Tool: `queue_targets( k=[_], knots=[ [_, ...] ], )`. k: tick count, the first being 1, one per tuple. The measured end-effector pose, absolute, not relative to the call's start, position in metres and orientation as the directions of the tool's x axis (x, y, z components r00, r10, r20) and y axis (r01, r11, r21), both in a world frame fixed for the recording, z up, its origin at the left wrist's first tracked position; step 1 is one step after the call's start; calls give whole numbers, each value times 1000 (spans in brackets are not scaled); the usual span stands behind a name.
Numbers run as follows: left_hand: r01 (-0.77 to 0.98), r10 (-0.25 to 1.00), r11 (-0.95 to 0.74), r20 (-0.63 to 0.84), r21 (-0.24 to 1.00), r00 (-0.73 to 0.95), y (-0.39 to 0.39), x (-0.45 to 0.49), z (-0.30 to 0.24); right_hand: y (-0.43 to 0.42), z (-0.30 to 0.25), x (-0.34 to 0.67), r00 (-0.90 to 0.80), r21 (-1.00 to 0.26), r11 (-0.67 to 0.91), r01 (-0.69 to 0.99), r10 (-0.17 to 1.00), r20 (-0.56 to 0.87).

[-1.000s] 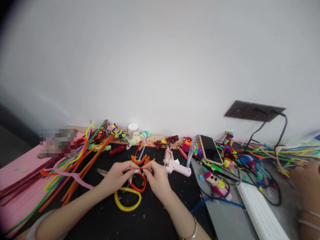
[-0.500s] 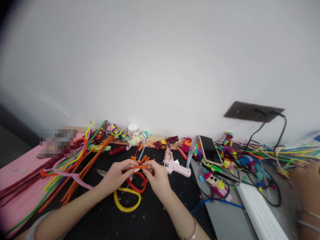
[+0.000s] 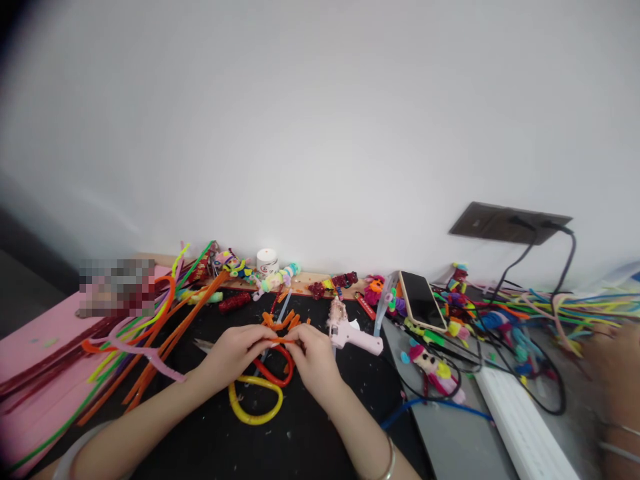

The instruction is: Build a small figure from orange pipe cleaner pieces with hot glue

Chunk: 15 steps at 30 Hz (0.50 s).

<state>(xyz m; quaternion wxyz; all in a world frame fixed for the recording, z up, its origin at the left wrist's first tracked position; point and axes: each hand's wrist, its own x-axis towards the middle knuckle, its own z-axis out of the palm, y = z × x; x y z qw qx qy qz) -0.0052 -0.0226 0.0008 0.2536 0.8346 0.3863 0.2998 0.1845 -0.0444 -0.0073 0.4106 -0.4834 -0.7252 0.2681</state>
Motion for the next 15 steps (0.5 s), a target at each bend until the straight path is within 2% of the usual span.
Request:
queue_targets(
  k=[5, 15],
  knots=[
    [517, 785, -596, 310, 614, 536, -22, -6, -3, -45, -7, 183, -201, -781, 375, 499, 927, 316],
    [511, 795, -576, 292, 638, 531, -21, -7, -3, -44, -8, 184, -185, -770, 379, 514, 925, 332]
  ],
)
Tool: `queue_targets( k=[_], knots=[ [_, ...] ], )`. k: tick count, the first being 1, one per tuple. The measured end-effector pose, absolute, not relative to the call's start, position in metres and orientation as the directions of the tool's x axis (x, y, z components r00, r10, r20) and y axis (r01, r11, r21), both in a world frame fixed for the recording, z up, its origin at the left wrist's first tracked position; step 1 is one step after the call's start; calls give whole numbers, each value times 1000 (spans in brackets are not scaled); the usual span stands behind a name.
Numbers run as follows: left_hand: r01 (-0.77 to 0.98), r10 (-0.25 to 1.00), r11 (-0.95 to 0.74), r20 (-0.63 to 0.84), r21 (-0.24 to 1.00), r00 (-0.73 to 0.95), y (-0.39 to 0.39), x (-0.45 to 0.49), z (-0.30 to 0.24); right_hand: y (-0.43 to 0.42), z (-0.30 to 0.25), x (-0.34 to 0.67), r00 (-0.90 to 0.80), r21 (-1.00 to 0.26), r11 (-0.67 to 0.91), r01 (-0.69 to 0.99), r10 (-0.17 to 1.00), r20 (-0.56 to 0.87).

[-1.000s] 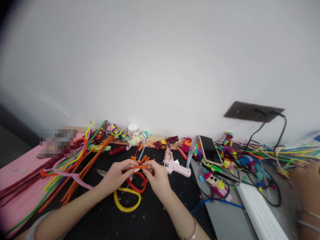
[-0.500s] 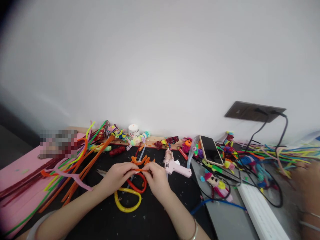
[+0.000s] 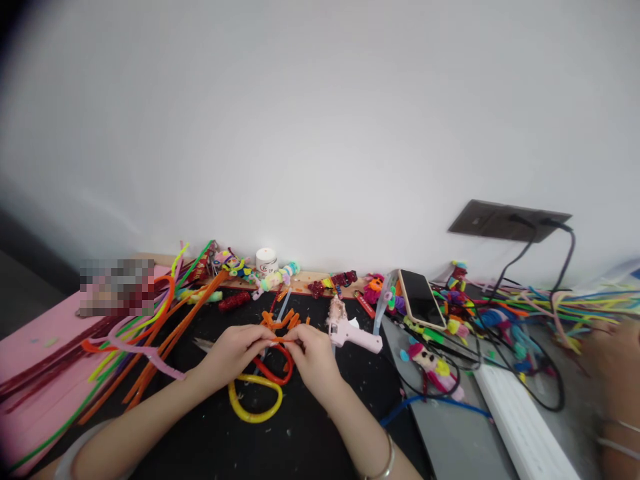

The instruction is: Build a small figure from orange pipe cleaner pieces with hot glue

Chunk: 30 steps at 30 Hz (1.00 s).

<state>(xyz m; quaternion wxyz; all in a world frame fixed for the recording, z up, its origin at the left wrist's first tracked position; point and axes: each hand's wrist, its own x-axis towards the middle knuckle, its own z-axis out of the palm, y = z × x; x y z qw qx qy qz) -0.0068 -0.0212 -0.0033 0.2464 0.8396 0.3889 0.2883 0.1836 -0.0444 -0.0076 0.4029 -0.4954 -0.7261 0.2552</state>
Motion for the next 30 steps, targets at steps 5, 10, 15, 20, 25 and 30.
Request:
queue_targets(
  k=[5, 10, 15, 20, 25, 30],
  knots=[
    [488, 821, -540, 304, 685, 483, -21, -6, -2, -45, -8, 184, -161, -777, 374, 506, 926, 341],
    [457, 833, -526, 327, 718, 445, -23, -5, -1, -44, -8, 184, -172, -778, 388, 494, 921, 350],
    [469, 829, -524, 297, 711, 474, -22, -5, 0, -45, -6, 184, -184, -787, 415, 457, 909, 373],
    [492, 812, -551, 297, 675, 502, -23, -6, -2, -46, -5, 185, -201, -763, 434, 479, 900, 386],
    [472, 807, -559, 315, 682, 500, -24, -6, -3, -45, -4, 185, -211, -748, 449, 488, 893, 399],
    [423, 814, -551, 353, 719, 460, -24, -5, -1, -43, -6, 186, -180, -763, 425, 488, 904, 388]
  ],
)
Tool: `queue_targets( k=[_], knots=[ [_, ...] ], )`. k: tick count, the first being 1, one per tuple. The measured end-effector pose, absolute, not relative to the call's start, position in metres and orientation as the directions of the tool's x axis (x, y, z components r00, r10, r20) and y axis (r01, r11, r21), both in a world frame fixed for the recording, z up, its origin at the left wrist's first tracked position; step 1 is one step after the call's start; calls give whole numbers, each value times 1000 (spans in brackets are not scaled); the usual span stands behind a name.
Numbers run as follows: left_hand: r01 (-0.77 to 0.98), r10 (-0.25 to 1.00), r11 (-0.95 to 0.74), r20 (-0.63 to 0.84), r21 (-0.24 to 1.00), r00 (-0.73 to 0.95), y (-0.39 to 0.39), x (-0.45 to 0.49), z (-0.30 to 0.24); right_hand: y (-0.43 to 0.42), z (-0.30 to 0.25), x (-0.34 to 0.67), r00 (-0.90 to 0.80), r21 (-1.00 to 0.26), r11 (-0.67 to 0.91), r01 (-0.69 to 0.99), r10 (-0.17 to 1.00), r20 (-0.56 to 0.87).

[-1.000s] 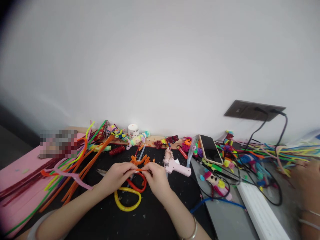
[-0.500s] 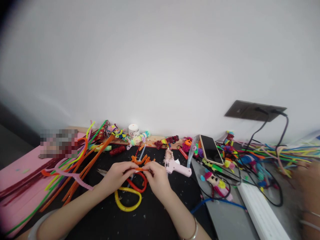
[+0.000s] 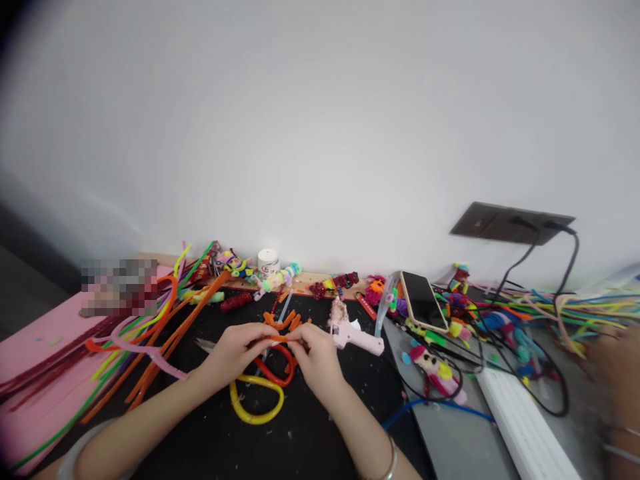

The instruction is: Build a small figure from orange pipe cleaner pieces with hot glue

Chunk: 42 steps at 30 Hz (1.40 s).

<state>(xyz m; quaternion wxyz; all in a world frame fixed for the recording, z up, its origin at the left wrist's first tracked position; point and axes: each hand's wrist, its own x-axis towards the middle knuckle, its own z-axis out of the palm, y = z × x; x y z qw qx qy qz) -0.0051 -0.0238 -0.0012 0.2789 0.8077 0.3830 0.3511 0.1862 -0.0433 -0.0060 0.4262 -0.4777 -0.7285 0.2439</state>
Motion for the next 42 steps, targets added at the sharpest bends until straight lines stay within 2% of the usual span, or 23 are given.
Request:
queue_targets(
  k=[8, 18, 25, 31, 37, 42],
  knots=[
    [431, 796, -577, 362, 693, 485, -21, -5, -3, -45, -4, 184, -205, -753, 426, 501, 904, 375],
    [468, 732, -666, 386, 581, 561, -23, -7, -3, -47, -4, 185, -263, -724, 471, 503, 882, 391],
    [466, 780, -606, 368, 644, 506, -22, -5, -3, -44, -7, 185, -188, -742, 443, 504, 894, 406],
    [466, 786, -600, 372, 650, 493, -21, -5, -2, -44, -9, 184, -170, -760, 429, 489, 901, 399],
    [452, 733, -671, 434, 587, 524, -18, -5, -4, -45, -10, 185, -191, -738, 438, 513, 896, 400],
    [479, 714, -691, 413, 541, 565, -20, -3, -2, -45, -7, 184, -207, -714, 448, 538, 891, 403]
  ],
)
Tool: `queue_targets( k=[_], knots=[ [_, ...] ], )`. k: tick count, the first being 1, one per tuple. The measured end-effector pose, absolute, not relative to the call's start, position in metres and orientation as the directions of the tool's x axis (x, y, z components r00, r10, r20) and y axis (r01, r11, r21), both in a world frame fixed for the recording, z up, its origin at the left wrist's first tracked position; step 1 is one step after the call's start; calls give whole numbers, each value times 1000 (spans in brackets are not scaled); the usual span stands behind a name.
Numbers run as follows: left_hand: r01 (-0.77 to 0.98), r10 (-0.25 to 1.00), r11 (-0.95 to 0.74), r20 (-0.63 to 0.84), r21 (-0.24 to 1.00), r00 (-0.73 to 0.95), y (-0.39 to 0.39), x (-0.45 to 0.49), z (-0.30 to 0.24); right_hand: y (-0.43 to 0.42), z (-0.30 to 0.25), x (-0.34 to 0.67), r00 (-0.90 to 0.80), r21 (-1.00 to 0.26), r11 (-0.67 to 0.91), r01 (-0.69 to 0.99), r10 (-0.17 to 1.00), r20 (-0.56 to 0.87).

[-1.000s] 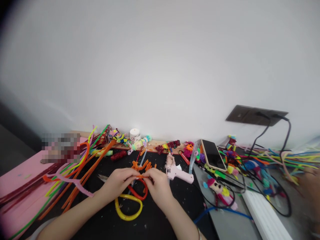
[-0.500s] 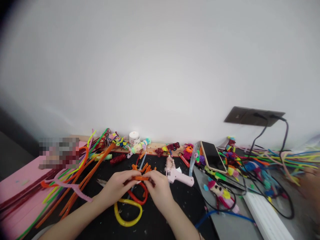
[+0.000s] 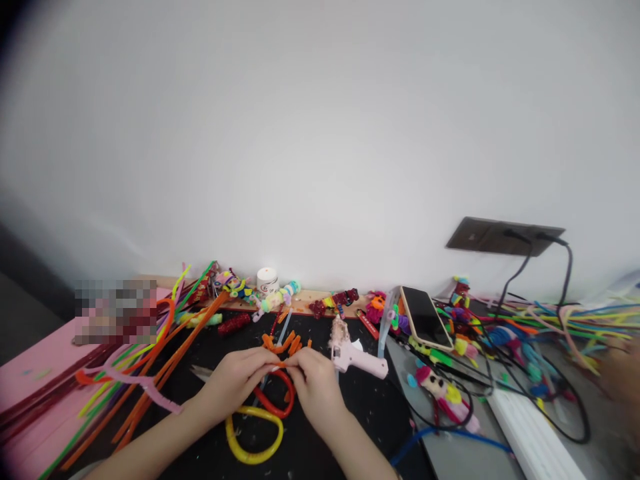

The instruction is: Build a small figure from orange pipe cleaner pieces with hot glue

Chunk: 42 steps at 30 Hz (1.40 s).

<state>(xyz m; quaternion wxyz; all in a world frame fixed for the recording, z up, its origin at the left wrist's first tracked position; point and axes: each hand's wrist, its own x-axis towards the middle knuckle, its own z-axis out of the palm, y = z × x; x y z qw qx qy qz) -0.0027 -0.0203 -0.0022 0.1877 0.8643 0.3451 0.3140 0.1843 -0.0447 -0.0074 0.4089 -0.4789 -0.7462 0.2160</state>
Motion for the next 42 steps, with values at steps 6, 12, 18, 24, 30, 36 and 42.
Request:
queue_targets(
  k=[6, 12, 18, 24, 30, 36, 42],
  knots=[
    [520, 732, -673, 371, 527, 571, -22, -3, -1, -47, -6, 183, -222, -703, 447, 554, 892, 393],
    [438, 766, -622, 388, 649, 513, -22, -3, -2, -45, -7, 184, -162, -753, 412, 513, 908, 387],
    [401, 781, -607, 419, 686, 463, -20, -5, -6, -44, -5, 184, -104, -789, 363, 495, 927, 361],
    [373, 784, -603, 438, 705, 440, -20, -5, -3, -47, -1, 186, -142, -809, 377, 452, 925, 352],
    [394, 805, -578, 421, 715, 418, -21, -4, -2, -46, -2, 185, -141, -825, 352, 441, 936, 324],
    [388, 805, -569, 396, 725, 441, -21, -3, -5, -46, -5, 184, -136, -828, 321, 459, 947, 292],
    [413, 808, -553, 346, 724, 477, -24, -1, -7, -48, -4, 183, -160, -841, 318, 438, 948, 275]
  ],
)
